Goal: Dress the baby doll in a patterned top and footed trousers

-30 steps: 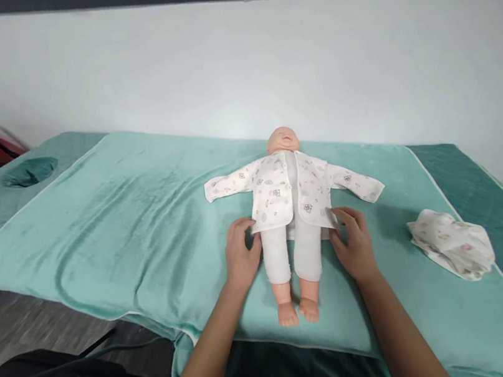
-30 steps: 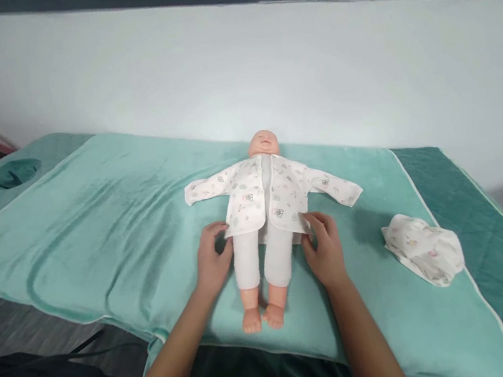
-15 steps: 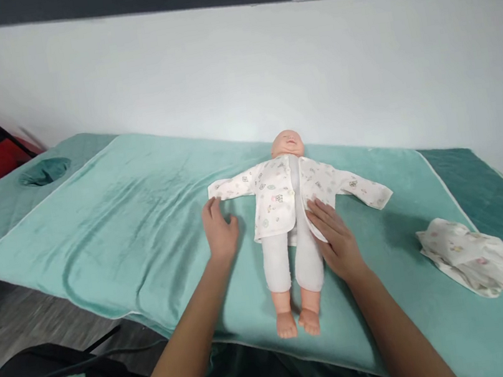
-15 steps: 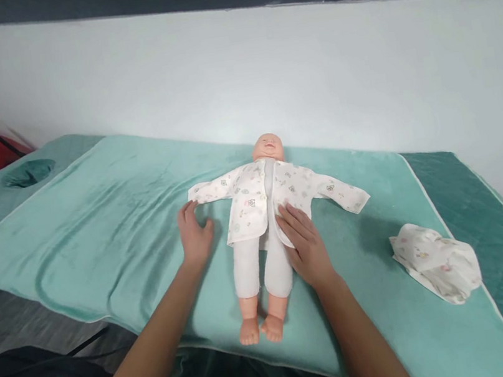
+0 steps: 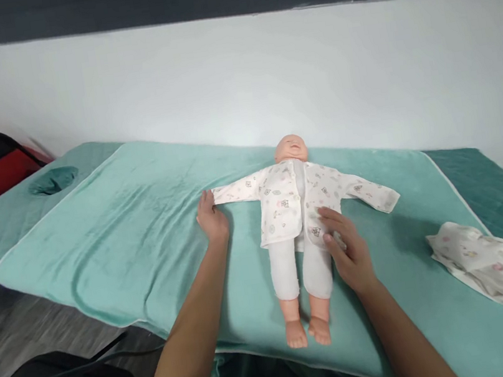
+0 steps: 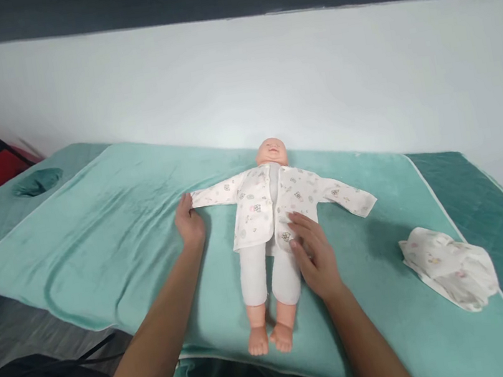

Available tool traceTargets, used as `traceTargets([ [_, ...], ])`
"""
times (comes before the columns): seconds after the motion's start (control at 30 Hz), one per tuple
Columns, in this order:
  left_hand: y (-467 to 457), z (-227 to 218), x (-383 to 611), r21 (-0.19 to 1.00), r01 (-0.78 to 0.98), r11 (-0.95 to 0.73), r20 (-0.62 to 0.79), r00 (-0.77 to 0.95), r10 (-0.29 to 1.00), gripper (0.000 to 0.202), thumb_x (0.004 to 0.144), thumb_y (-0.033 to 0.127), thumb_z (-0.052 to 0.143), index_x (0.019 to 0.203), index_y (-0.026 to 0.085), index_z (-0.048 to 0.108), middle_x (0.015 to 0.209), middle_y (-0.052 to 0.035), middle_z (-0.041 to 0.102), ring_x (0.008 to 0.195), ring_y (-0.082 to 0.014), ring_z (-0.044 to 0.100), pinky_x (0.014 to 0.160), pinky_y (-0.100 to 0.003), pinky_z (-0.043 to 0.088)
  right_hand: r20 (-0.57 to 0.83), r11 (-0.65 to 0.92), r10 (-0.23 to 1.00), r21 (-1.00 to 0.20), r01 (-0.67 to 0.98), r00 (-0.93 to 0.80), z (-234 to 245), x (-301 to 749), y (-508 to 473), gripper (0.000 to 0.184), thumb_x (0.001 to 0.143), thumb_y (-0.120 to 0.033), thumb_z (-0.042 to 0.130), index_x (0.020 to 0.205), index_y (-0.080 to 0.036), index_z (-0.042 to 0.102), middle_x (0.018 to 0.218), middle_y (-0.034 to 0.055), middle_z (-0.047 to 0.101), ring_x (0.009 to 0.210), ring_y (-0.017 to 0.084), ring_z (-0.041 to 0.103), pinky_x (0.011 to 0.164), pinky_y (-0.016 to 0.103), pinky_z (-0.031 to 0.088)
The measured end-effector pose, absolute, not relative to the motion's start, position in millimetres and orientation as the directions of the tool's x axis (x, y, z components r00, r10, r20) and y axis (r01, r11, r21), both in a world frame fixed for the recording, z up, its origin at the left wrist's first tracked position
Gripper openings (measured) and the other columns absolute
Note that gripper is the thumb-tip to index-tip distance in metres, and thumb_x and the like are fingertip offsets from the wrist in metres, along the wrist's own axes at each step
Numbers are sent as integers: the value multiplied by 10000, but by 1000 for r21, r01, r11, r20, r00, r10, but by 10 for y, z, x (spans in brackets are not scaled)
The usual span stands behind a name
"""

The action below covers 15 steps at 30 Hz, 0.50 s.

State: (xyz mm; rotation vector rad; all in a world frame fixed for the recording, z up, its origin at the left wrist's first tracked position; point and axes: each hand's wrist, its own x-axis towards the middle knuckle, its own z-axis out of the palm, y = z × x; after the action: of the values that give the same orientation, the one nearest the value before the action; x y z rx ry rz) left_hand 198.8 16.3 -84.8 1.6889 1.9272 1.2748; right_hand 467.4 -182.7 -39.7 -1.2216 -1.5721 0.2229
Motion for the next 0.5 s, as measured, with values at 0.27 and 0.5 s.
traceTargets([
  [0.27, 125, -881, 1981, 741, 669, -58, 341, -301, 890, 668, 756, -43, 398, 1341, 175, 635, 1534, -79, 497, 1436, -275, 440, 1205, -492, 340, 495, 174, 797, -737, 653, 347, -107, 4708, -1295, 331, 958, -389, 533, 1244, -238, 607, 1246, 101, 645, 1123, 246, 612, 901, 425, 535],
  [0.5, 126, -897, 1957, 783, 600, -166, 385, -259, 886, 562, 761, 54, 428, 1226, 211, 702, 1371, -32, 652, 1338, -194, 542, 1195, -364, 369, 216, -291, 871, -495, 819, 441, 301, 4680, -457, 259, 885, -451, 561, 892, -195, 602, 893, 128, 642, 837, 291, 603, 779, 450, 477],
])
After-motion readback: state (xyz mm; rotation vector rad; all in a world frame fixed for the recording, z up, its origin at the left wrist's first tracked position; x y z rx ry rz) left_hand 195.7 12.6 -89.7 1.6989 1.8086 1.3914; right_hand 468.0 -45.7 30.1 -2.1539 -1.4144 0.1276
